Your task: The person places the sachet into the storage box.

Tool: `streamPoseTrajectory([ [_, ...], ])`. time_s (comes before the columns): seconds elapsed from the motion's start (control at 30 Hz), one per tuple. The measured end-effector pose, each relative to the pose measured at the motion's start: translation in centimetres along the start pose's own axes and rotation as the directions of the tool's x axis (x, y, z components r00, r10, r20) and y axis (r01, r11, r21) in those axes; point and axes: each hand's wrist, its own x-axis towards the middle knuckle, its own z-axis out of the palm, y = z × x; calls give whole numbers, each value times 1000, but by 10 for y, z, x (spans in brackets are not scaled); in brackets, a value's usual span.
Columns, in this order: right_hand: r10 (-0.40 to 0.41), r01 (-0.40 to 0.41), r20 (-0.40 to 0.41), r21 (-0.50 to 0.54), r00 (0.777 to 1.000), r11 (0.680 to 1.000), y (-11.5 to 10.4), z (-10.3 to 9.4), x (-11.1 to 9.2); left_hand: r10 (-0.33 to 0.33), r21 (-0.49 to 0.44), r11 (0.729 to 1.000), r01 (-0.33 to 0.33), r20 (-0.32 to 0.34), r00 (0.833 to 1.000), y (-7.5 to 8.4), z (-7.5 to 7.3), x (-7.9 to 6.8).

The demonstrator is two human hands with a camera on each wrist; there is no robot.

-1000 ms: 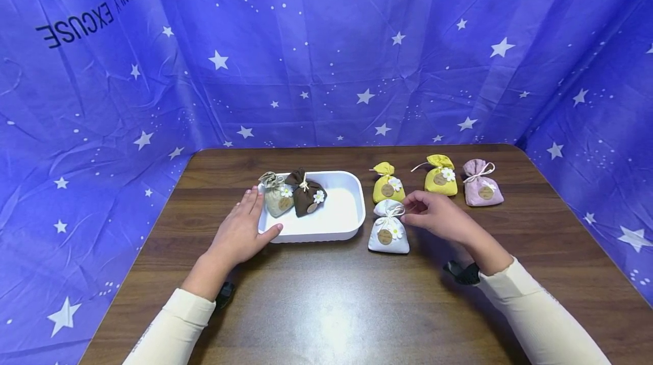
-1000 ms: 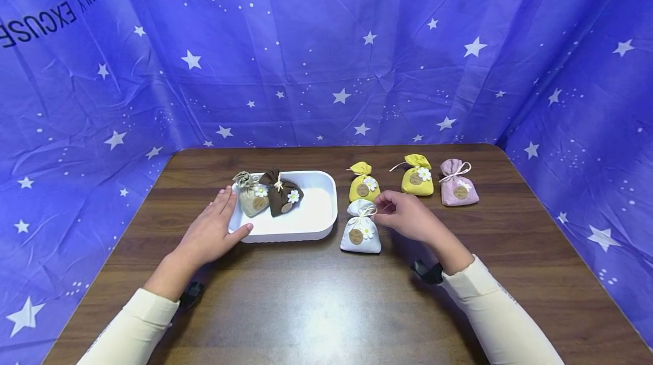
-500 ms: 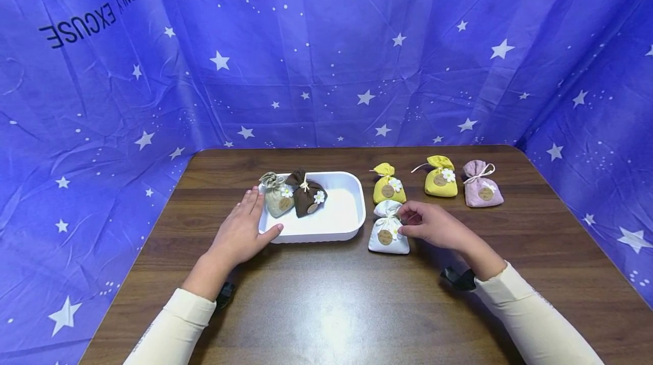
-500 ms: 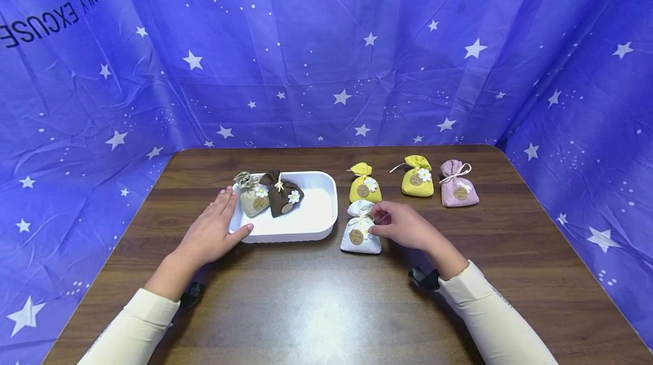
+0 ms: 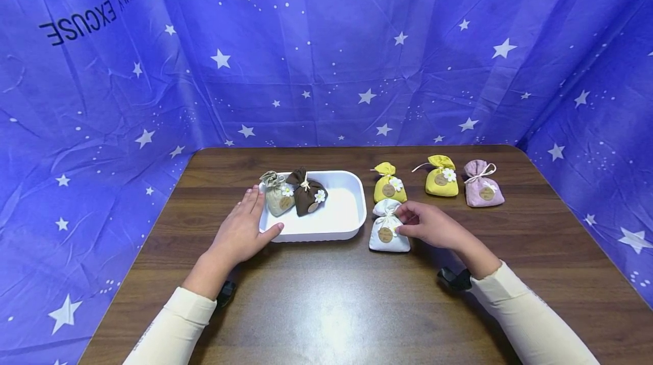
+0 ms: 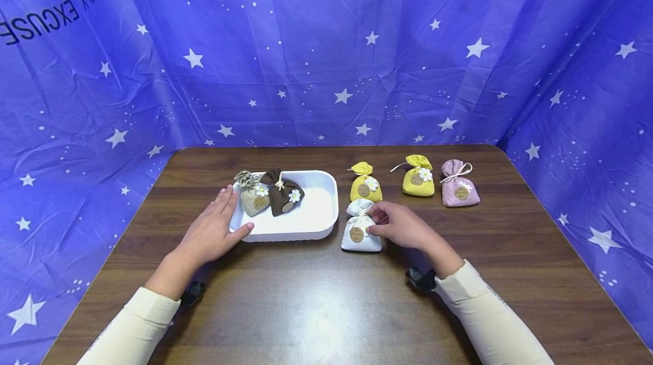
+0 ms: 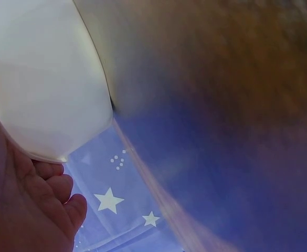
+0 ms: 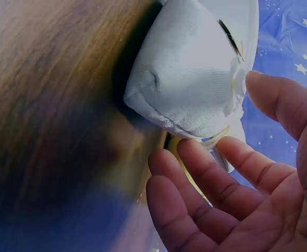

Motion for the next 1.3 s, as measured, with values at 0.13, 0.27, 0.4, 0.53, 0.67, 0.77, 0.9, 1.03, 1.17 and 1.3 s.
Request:
streamPoseTrajectory([
  [0.13,18,-18,0,-1,1000,1000,1,2,2,0,0,1000,0,1,1000,0,0,0],
  [0.27,38,-38,-1,-7,999,999,2,4,5,1,2,1000,-1,-1,1000,-1,0,0],
  [0.4,39,-39,4,1,999,999,2,5,7,1,1,1000,-1,-1,1000,-1,0,0],
  [0.53,42,-42,8,5,999,999,3,7,8,1,0,1000,-1,-2,1000,-1,0,0],
  [0.67,46,-46,11,8,999,999,4,8,8,1,-2,1000,-1,-1,1000,-1,0,0],
  [0.77,37,-37,9,10,999,999,4,8,8,-3,-2,1000,3,2,1000,0,0,0],
  [0.9,29,-29,2,11,1000,1000,2,10,8,-6,-3,1000,6,5,1000,0,0,0],
  [1.03,28,-28,-5,2,1000,1000,2,10,8,-4,-1,1000,4,2,1000,-1,0,0],
  [1.17,27,-27,-18,-14,999,1000,3,11,8,1,1,1000,-1,-5,1000,-1,0,0],
  [1.3,16,-17,-30,-30,999,999,3,12,9,5,1,1000,-5,-10,1000,-1,0,0],
])
